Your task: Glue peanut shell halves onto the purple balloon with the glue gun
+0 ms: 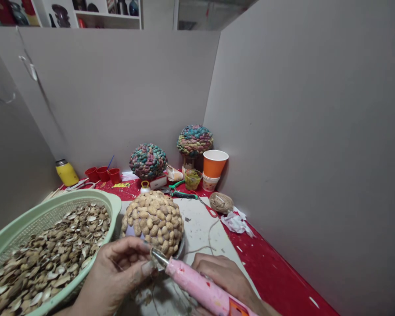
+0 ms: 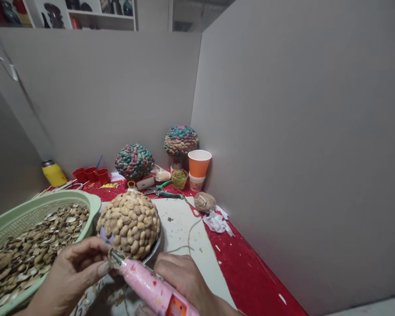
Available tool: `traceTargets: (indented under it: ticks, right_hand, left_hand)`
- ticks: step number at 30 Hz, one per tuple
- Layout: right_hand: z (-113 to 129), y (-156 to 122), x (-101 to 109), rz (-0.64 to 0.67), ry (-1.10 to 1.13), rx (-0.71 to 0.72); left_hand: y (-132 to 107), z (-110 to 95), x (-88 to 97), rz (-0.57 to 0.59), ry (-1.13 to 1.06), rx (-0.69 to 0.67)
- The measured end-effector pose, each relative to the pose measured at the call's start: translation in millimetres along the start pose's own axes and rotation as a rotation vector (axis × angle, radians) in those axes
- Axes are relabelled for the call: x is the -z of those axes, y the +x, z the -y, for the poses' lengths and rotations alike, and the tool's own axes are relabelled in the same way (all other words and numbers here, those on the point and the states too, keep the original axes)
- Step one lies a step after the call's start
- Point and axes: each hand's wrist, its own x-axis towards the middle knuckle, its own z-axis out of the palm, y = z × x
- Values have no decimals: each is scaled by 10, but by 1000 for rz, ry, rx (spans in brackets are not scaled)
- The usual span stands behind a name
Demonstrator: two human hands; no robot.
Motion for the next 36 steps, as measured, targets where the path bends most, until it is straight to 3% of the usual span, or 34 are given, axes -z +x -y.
traceTargets:
  ticks: [15,32,36]
  right_hand:
    - [-20,15,-18,-54,-6,89]
    - [50,188,-20,-165,-172,213]
    - [69,168,-2,-106,-165,169]
  left_hand:
    - [-1,26,7,-62,272,-205]
    - [-9,-6,-44,-106,270,-293]
    - [-16,-9,-47,-92,261,-308]
